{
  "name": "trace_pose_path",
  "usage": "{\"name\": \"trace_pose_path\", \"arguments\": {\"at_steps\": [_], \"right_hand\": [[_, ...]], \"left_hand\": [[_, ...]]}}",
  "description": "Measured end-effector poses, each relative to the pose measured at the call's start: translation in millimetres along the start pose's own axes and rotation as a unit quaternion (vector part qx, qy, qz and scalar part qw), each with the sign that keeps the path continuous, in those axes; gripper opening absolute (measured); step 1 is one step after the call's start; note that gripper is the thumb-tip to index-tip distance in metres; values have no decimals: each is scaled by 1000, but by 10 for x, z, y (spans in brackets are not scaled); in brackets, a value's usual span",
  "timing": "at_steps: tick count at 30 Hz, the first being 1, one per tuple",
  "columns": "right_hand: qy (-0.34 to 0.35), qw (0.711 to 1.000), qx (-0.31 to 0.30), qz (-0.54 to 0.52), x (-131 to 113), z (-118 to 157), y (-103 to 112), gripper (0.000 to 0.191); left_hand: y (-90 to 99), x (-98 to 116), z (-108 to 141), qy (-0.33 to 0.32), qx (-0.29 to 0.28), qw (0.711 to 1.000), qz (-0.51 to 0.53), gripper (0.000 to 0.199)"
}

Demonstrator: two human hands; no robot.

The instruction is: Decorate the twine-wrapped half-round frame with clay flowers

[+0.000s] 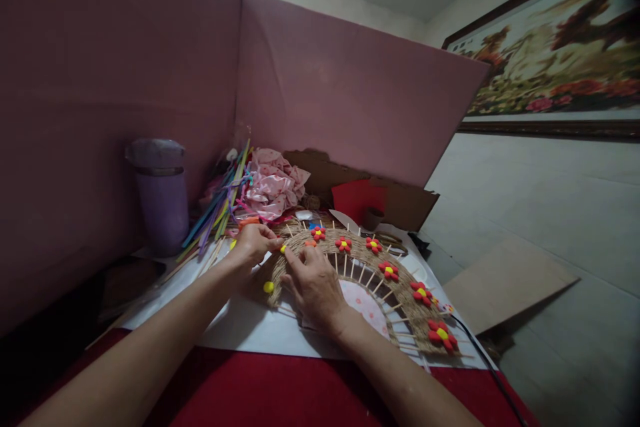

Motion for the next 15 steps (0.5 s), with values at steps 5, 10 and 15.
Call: {"name": "trace_pose_path", "arguments": {"at_steps": [5,10,15], "right_hand": [[-9,1000,-10,-2,12,-5,-12,47],[-10,1000,-4,-5,30,-3,-18,49],[-8,1000,0,3,43,-5,-12,50]], "left_hand": [[-13,1,6,-5,-32,999,9,18],[-47,-60,-83,-13,-69,998,7,14],[-72,-53,-154,-36,-93,995,2,18]]}}
Point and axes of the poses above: each hand's wrist, its own z-axis away from the middle knuckle, its own y-axis out of the back of the hand, x = y × z, the point moved 8 cm from there along -z, towards the middle knuckle, and after that the axes turned 4 degrees about -z, right-handed, at the moved point
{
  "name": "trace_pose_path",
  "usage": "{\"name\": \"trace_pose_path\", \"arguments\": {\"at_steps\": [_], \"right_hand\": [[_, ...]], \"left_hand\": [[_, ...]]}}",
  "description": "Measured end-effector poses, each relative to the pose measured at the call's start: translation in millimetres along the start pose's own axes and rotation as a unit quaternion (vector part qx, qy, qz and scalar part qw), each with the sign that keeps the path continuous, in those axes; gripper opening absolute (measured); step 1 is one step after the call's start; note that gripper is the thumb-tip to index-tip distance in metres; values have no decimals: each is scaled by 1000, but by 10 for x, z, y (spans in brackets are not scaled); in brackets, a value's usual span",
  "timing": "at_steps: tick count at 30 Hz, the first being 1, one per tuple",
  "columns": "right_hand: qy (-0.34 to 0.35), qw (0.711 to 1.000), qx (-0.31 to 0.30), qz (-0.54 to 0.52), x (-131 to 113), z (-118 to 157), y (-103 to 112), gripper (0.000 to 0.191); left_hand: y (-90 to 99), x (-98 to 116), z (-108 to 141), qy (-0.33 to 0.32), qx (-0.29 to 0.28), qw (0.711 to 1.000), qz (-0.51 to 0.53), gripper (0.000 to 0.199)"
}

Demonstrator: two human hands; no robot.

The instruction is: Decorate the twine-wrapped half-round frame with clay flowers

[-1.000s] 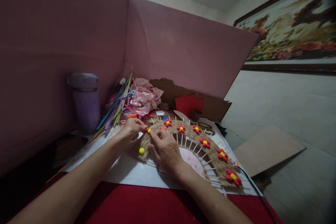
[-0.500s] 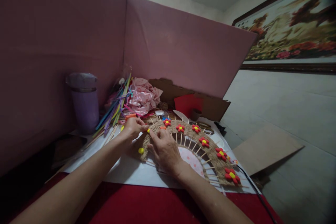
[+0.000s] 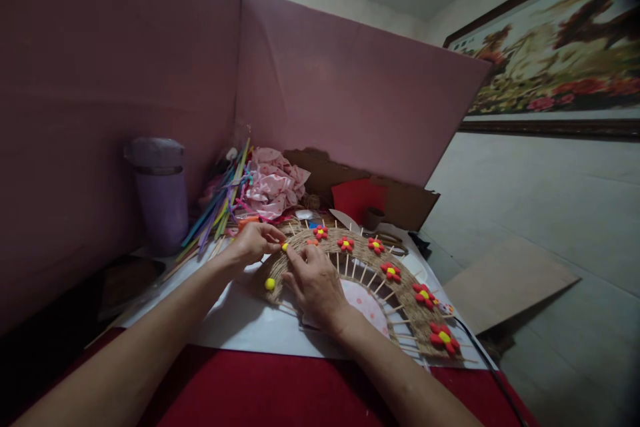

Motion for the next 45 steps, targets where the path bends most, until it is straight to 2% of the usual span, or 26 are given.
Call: {"name": "trace_pose_path", "arguments": {"at_steps": [10,19,24,27,33,38,45], "right_hand": [[-6,1000,3,-3,13,-4,-2,50],[-11,1000,-3,-4,15,-4,2,48],[-8,1000,4,3,16,2,-7,48],[-6,1000,2,4,19,4,-18,48],[-10,1000,-4,-5,11,4,-10,47],[-11,1000,-2,-6,5,5,0,46],[-8,1000,1,-3,4,6,4,49]], "left_hand": [[9,143,38,-55,28,998,-27,12],[-2,122,9,-53,41,997,-29,11],[39,110,71,-7,52,998,-29,12],[66,84,120,27,52,998,-30,4],[-29,9,169,83,-2,997,7,23],[-96,-3,201,105,-31,993,52,20],[-112,-63,187,112,-29,990,83,26]]}}
Point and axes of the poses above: each hand's wrist, its own z-axis away from the middle knuckle, its own y-axis out of the back of the hand, x = y × z, the point moved 8 cm from there along -z, towards the middle knuckle, and after that the axes turned 4 degrees about -z, right-handed, at the moved point
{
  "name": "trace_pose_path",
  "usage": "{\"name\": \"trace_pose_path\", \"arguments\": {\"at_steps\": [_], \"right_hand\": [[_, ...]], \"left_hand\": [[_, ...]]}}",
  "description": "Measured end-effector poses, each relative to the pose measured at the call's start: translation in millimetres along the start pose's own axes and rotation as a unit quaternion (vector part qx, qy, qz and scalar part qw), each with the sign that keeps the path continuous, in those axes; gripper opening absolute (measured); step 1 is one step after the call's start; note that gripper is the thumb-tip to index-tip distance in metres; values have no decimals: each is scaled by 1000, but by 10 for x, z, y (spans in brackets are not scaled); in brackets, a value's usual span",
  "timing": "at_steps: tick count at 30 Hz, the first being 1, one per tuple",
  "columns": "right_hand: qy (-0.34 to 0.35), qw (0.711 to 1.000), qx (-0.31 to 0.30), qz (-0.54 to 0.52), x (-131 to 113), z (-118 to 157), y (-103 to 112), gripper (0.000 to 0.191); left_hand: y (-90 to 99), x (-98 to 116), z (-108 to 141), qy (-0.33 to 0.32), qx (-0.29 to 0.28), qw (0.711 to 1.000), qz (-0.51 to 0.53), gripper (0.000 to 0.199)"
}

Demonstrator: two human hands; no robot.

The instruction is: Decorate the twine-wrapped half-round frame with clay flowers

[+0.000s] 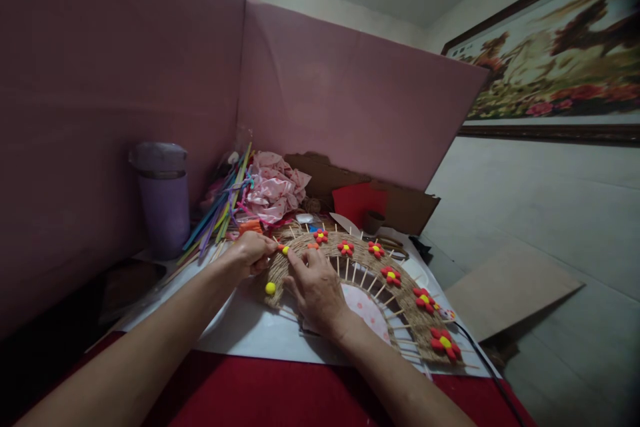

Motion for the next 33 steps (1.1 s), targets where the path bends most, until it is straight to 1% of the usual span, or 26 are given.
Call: {"name": "trace_pose_path", "arguments": {"at_steps": [5,9,12,20,26,33], "right_hand": [[-4,1000,-2,-5,14,1,-14,51],[-2,1000,-3,-13,18,0,-23,50],[-2,1000,-1,-13,16,2,-18,51],[1,1000,5,-20,10,10,-14,51],[-1,1000,-7,-10,10,1,-28,52],[1,1000,-10,-5,1,-3,-27,50]], "left_hand": [[16,-13,-9,-8,26,1000,8,28],[27,-4,-9,-12,34,999,12,33],[46,11,-15,-18,54,998,7,33],[62,55,13,-50,119,990,-56,36],[84,81,5,-77,149,981,-102,35],[127,107,-18,-110,189,963,-158,30]]}}
Point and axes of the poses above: each hand's wrist, its own z-axis away from the middle knuckle, its own y-axis out of the back of the hand, x = y × z, the point moved 8 cm from there along -z, towards the middle knuckle, and after that the axes turned 4 degrees about -z, right-handed, at the moved point
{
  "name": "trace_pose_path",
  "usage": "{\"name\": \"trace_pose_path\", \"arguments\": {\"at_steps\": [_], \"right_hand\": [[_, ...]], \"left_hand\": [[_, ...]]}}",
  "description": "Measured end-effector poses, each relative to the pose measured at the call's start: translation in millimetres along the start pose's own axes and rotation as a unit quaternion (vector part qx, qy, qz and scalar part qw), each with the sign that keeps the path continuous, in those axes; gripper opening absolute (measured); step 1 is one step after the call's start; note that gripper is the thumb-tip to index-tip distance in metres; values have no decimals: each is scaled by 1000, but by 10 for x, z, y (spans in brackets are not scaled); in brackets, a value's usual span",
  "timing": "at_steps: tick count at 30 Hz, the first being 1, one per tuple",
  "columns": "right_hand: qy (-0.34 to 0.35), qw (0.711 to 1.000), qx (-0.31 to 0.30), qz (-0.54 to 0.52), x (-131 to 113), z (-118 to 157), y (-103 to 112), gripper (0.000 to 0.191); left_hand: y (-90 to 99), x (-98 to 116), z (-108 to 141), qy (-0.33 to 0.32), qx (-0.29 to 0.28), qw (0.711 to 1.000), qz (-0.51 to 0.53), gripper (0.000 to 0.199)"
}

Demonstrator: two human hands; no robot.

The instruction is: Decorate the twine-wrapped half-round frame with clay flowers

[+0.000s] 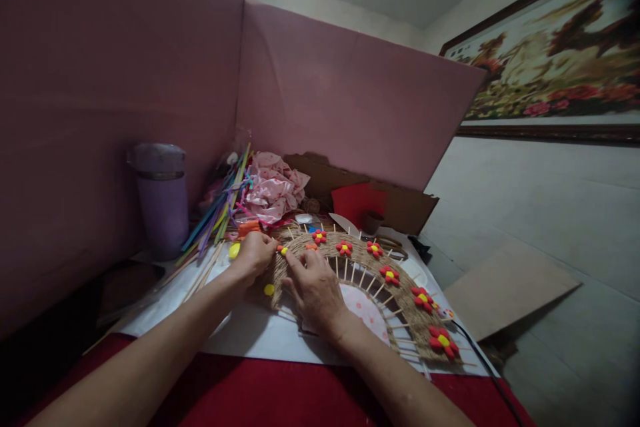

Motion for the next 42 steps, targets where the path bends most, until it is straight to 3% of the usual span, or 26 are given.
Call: {"name": "trace_pose_path", "arguments": {"at_steps": [16,42], "right_hand": [[1,1000,3,5,-3,0,5,50],[0,1000,9,13,1,4,12,49]], "left_hand": [[22,36,-12,-23,12,999,-23,26],[-28,27,93,47,-44,996,70,28]]}}
Point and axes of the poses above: each hand's wrist, its own z-axis away from the middle knuckle, its own y-axis out of the back of the hand, x = y × z, the point moved 8 cm from there along -z, towards the middle knuckle, and after that the axes turned 4 degrees about -z, right-handed, at the moved point
